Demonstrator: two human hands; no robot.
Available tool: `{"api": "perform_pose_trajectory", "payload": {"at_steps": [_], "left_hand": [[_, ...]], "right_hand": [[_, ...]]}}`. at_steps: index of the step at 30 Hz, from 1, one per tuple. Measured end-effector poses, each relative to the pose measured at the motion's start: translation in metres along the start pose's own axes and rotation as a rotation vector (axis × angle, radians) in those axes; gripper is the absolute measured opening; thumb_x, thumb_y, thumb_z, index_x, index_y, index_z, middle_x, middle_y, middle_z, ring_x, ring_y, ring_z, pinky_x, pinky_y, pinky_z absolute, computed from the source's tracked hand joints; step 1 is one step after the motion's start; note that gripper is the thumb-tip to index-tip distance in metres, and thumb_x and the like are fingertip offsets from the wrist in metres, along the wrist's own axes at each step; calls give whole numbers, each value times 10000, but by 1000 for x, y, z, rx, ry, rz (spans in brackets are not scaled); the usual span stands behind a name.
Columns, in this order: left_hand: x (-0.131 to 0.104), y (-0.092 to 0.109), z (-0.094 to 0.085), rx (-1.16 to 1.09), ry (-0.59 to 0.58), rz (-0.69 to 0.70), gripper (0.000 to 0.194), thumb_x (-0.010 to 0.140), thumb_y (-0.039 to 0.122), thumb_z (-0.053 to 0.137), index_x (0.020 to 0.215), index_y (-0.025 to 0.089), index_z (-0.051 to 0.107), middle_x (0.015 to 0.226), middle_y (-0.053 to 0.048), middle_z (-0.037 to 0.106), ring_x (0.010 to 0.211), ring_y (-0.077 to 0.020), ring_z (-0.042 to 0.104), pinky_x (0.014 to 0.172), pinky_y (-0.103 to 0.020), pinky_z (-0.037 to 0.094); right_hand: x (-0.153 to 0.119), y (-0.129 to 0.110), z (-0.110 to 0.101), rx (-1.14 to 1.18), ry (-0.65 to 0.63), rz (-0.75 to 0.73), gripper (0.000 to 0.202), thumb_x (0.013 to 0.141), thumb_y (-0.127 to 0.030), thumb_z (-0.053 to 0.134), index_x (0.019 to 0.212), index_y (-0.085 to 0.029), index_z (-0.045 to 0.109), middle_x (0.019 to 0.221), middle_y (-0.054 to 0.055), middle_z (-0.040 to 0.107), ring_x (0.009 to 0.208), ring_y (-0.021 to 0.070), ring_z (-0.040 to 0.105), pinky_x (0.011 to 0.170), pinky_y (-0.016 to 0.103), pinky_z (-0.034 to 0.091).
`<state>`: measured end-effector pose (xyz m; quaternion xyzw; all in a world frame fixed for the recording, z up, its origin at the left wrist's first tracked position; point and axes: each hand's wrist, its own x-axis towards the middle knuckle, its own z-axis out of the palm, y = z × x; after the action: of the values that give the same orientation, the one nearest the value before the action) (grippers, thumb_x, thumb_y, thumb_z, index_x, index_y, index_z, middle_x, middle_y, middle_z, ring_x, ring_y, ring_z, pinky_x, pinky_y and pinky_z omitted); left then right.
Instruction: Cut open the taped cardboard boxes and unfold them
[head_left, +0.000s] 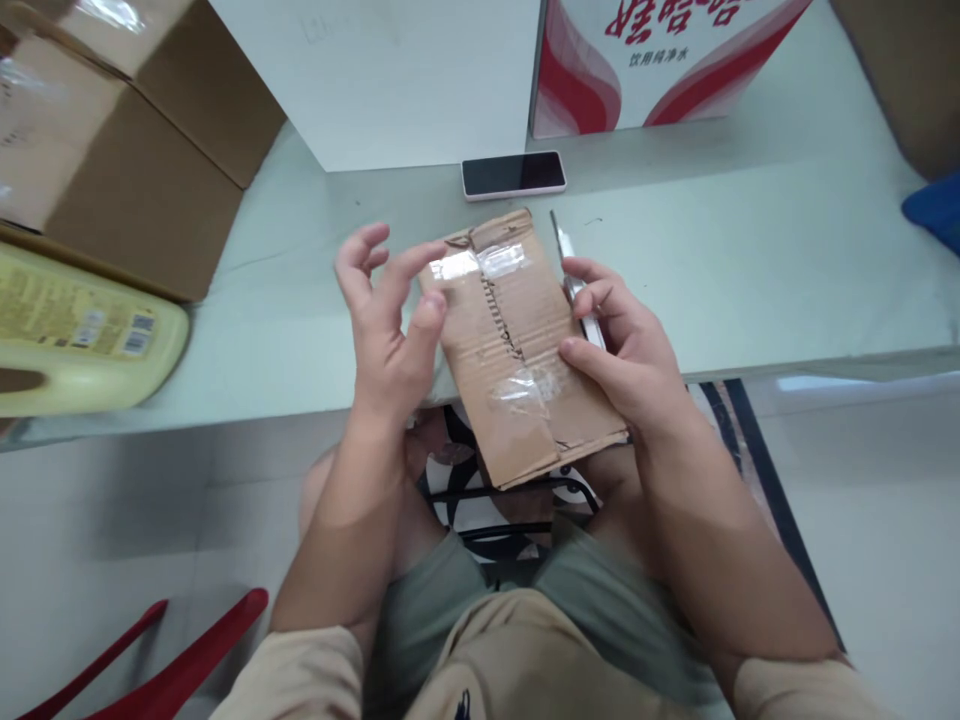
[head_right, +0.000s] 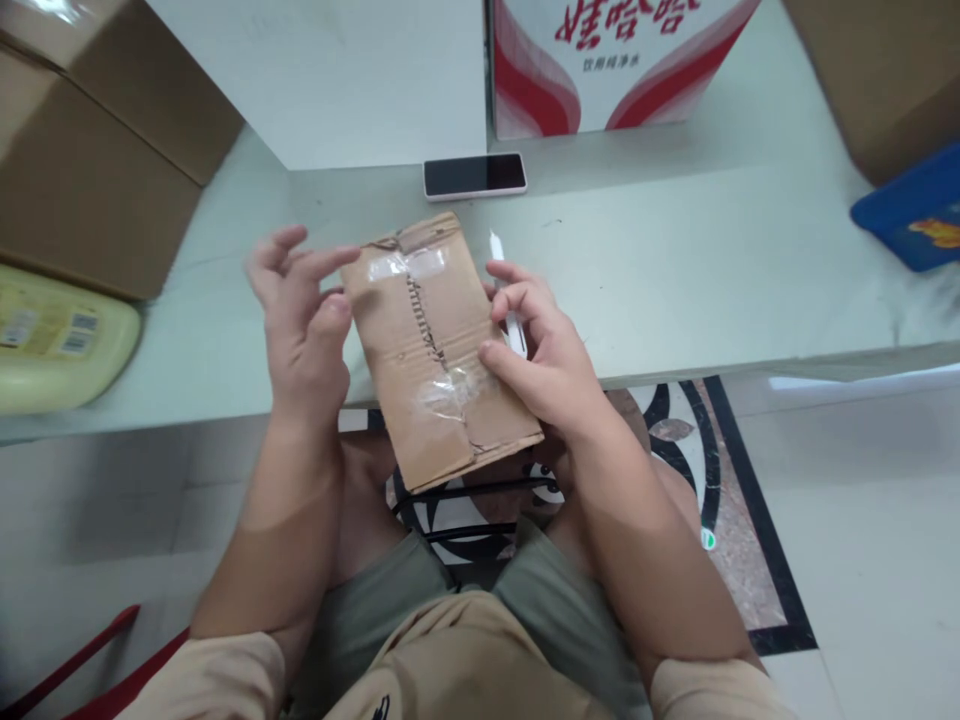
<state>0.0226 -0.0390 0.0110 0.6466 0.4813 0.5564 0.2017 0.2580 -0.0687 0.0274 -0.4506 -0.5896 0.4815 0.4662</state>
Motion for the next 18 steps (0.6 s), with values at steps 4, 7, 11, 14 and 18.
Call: {"api": "perform_pose_trajectory", "payload": {"at_steps": [4, 7, 11, 14, 18], "left_hand": [[0, 13, -2, 96, -148, 114, 498, 934, 708, 530, 945, 283, 789, 1539, -39, 464, 1523, -374, 346, 1296, -624, 279], [-2, 18, -4, 155, -243, 163, 530, 965, 689, 466, 893, 279, 795, 1527, -45, 493, 1479, -383, 399, 1264, -663, 300], [-3, 20, -4, 183, -271, 183, 527, 999, 650, 402, 893, 270, 750, 1478, -63, 523, 1440, -361, 441, 1247, -648, 315], [-2, 17, -3, 22, -160, 207, 483, 974, 679, 421, 928, 277, 685, 1432, -54, 506, 1405, -320, 457, 1239, -585, 348], [8, 9, -8, -208, 66, 89, 523, 754, 758, 687, 790, 243, 599, 1344, -62, 488, 1339, -310, 469, 1269, -506, 303]], "right_hand": [[-2, -5, 0, -4, -105, 1, 254, 839, -389, 725, 880, -249, 517, 1584, 61, 493, 1443, 325, 510, 1178, 498, 440], [0, -6, 1, -36, -99, -33, 200, 828, -321, 705, 874, -243, 527, 1566, 77, 512, 1450, 319, 503, 1197, 496, 411], [2, -5, 2, -52, -94, -55, 192, 811, -291, 695, 862, -242, 516, 1524, 106, 540, 1468, 315, 480, 1216, 497, 387], [3, -2, 3, -45, -75, -53, 203, 814, -305, 690, 858, -243, 503, 1510, 108, 549, 1468, 314, 481, 1220, 491, 391], [4, 10, 1, -30, 42, -68, 178, 874, -342, 624, 893, -252, 471, 1513, 94, 532, 1392, 292, 568, 1157, 477, 469]]}}
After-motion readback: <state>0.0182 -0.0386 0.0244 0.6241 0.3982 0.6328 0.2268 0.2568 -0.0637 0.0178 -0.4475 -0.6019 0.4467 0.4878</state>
